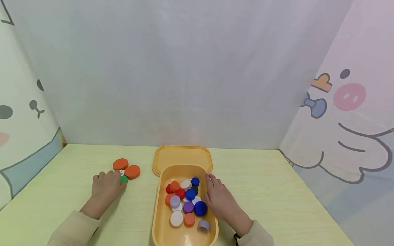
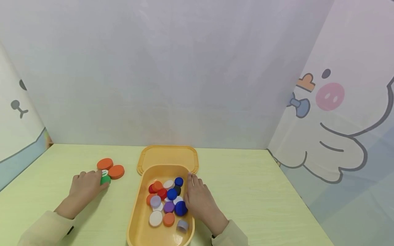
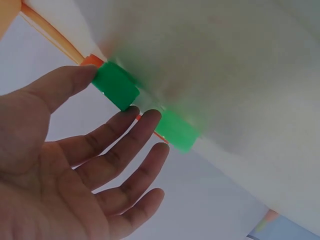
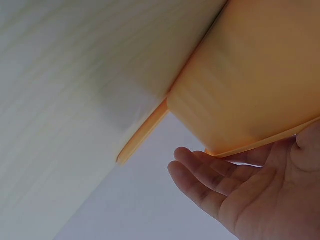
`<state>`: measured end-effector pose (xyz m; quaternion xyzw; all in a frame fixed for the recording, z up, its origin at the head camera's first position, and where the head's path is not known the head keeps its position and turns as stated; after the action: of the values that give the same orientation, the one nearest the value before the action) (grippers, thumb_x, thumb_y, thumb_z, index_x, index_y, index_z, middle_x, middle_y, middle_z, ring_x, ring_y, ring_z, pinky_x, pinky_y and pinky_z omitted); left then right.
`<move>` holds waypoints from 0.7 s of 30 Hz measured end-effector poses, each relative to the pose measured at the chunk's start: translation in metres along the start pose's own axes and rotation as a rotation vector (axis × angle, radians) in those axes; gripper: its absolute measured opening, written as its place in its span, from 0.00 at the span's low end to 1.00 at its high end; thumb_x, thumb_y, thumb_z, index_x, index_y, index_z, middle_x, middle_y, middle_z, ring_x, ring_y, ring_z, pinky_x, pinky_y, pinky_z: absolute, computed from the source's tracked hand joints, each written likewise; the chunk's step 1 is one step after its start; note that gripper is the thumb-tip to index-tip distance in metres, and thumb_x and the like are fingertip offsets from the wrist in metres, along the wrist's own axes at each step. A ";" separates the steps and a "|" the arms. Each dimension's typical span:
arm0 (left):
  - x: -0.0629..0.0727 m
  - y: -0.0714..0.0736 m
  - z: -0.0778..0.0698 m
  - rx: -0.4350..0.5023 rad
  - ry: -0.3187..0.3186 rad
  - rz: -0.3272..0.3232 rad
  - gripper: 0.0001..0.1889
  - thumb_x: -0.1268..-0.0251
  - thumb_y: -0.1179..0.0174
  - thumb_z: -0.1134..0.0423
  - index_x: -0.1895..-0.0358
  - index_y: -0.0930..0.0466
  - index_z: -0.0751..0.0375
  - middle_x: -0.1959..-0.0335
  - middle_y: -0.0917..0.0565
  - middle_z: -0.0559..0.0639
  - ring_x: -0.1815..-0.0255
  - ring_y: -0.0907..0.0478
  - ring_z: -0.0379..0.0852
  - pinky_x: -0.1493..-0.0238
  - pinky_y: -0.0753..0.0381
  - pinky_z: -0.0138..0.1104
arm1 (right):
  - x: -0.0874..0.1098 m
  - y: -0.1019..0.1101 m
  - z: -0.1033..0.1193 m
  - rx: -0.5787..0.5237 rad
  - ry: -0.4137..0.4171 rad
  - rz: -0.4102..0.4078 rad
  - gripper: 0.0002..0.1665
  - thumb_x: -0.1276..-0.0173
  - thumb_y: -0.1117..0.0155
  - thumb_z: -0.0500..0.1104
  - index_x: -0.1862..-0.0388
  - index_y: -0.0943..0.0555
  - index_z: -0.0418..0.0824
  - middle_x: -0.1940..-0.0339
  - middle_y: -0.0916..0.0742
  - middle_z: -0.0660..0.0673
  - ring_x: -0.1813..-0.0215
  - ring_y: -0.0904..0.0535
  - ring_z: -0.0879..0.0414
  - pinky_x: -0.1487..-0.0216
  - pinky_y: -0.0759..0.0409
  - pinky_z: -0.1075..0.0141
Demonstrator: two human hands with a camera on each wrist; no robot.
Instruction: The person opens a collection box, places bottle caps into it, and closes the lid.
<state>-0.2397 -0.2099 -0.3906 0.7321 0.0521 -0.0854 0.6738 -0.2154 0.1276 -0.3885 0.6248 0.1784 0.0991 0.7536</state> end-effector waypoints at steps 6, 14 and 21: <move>0.001 0.004 -0.003 0.011 -0.012 -0.035 0.18 0.53 0.33 0.58 0.72 0.27 0.71 0.81 0.27 0.55 0.78 0.32 0.55 0.74 0.31 0.46 | 0.000 0.000 -0.001 -0.003 -0.003 -0.007 0.33 0.33 0.54 0.44 0.32 0.42 0.31 0.35 0.32 0.34 0.36 0.34 0.42 0.41 0.31 0.49; 0.004 0.017 -0.019 0.023 -0.060 -0.115 0.16 0.53 0.35 0.58 0.72 0.26 0.69 0.82 0.27 0.54 0.79 0.32 0.54 0.75 0.31 0.45 | 0.000 0.000 0.000 -0.009 -0.007 0.000 0.33 0.32 0.55 0.45 0.32 0.42 0.32 0.34 0.32 0.34 0.35 0.34 0.42 0.40 0.31 0.49; 0.008 0.034 -0.042 0.037 -0.114 -0.232 0.20 0.57 0.31 0.56 0.68 0.24 0.70 0.79 0.24 0.56 0.75 0.28 0.58 0.72 0.28 0.48 | 0.000 0.000 0.000 -0.003 -0.001 0.003 0.32 0.33 0.55 0.44 0.32 0.42 0.31 0.35 0.31 0.33 0.36 0.33 0.42 0.41 0.31 0.49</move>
<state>-0.2233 -0.1714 -0.3552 0.7275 0.0964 -0.2052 0.6476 -0.2158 0.1273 -0.3885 0.6242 0.1769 0.0999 0.7544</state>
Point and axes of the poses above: each hand's wrist, its own x-axis away from the middle knuckle, its own y-axis out of the back of the hand, z = x × y, the point moved 3 cm from there along -x, towards the middle knuckle
